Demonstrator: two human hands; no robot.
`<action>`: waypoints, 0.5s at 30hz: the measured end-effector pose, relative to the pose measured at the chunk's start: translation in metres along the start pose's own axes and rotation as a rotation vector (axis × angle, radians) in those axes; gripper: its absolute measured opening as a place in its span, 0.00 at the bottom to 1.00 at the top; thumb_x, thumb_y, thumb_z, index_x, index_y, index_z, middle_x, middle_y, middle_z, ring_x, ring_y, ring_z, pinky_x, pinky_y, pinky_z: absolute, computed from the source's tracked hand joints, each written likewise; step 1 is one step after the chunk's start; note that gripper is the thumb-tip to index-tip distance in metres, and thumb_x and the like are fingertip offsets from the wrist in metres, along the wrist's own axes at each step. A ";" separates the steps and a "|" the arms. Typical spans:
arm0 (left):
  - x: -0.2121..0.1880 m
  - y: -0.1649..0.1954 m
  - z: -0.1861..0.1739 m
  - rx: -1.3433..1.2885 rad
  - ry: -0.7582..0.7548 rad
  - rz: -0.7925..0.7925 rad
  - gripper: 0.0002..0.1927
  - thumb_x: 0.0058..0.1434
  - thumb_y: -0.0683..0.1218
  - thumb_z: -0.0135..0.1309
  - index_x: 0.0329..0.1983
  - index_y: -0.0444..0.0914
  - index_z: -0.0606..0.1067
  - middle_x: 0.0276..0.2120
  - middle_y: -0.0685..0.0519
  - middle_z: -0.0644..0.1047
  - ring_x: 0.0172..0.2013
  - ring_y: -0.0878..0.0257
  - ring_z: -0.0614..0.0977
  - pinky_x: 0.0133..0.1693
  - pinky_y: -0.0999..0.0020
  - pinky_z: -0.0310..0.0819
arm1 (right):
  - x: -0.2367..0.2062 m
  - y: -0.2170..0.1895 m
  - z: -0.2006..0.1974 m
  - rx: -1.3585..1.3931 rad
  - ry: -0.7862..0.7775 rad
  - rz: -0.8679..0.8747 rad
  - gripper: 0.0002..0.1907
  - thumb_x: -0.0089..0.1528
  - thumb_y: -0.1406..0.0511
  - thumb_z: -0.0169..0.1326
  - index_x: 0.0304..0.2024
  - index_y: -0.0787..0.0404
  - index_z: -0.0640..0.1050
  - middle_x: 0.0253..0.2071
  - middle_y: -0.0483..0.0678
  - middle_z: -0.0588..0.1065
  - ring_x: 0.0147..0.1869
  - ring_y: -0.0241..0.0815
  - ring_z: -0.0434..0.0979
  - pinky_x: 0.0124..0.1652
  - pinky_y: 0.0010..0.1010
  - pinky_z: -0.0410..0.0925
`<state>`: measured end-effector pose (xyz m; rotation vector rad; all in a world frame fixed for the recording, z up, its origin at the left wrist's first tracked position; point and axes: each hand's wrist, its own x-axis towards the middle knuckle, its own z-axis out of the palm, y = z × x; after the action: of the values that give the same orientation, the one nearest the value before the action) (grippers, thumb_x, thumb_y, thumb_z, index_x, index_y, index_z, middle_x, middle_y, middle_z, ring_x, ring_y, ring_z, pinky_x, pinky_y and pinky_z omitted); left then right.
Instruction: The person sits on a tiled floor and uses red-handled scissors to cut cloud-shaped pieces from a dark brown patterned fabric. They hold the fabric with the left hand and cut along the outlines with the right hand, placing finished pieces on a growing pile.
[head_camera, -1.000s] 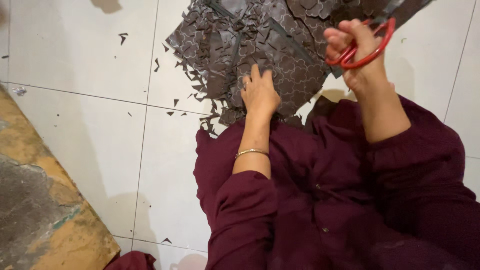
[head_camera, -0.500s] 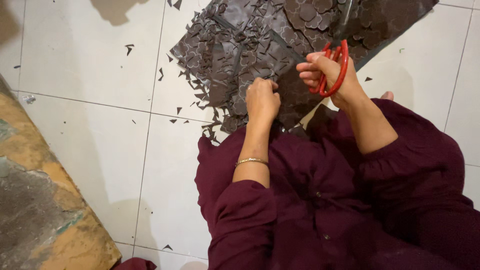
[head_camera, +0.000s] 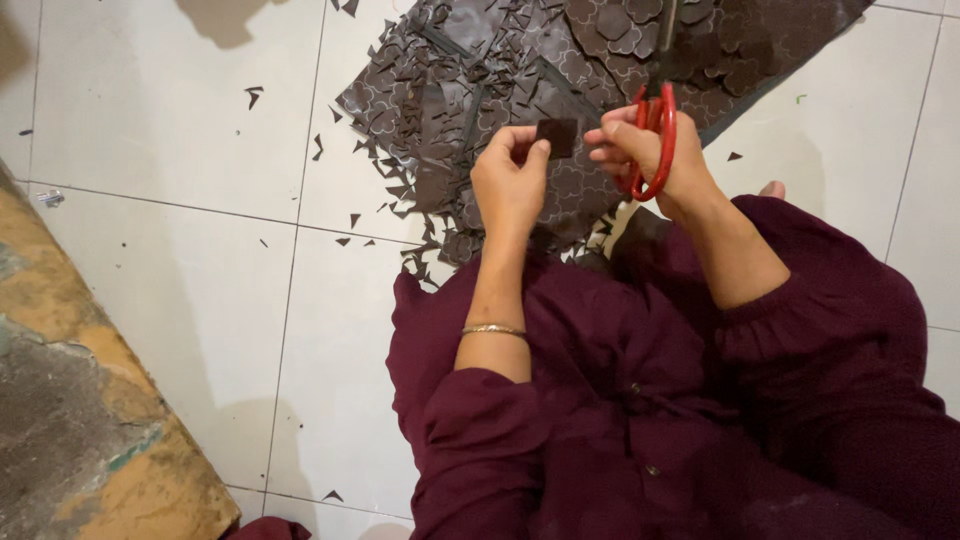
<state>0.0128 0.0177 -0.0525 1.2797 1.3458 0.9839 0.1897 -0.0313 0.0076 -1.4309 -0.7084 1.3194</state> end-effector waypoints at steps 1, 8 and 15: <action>0.002 -0.002 0.001 -0.175 -0.039 -0.017 0.08 0.62 0.40 0.61 0.43 0.34 0.80 0.34 0.51 0.83 0.33 0.64 0.83 0.39 0.69 0.78 | -0.001 0.000 0.000 0.007 -0.020 0.001 0.15 0.65 0.64 0.58 0.50 0.67 0.74 0.46 0.54 0.81 0.43 0.38 0.84 0.42 0.28 0.77; -0.001 -0.003 0.005 -0.701 -0.275 -0.233 0.10 0.61 0.38 0.62 0.44 0.32 0.77 0.34 0.53 0.80 0.30 0.69 0.80 0.33 0.75 0.75 | -0.007 0.005 0.009 -0.248 0.013 -0.070 0.17 0.64 0.65 0.60 0.51 0.68 0.74 0.40 0.51 0.79 0.38 0.36 0.84 0.32 0.24 0.71; 0.002 0.005 0.001 -0.816 -0.136 -0.302 0.10 0.60 0.38 0.62 0.43 0.32 0.76 0.32 0.51 0.80 0.29 0.66 0.81 0.32 0.73 0.80 | -0.009 0.005 0.007 -0.201 -0.104 -0.002 0.21 0.69 0.56 0.50 0.54 0.68 0.74 0.37 0.48 0.80 0.39 0.36 0.82 0.35 0.24 0.70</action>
<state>0.0146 0.0200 -0.0479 0.4967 0.8439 1.0463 0.1800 -0.0392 0.0068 -1.5272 -0.9327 1.3593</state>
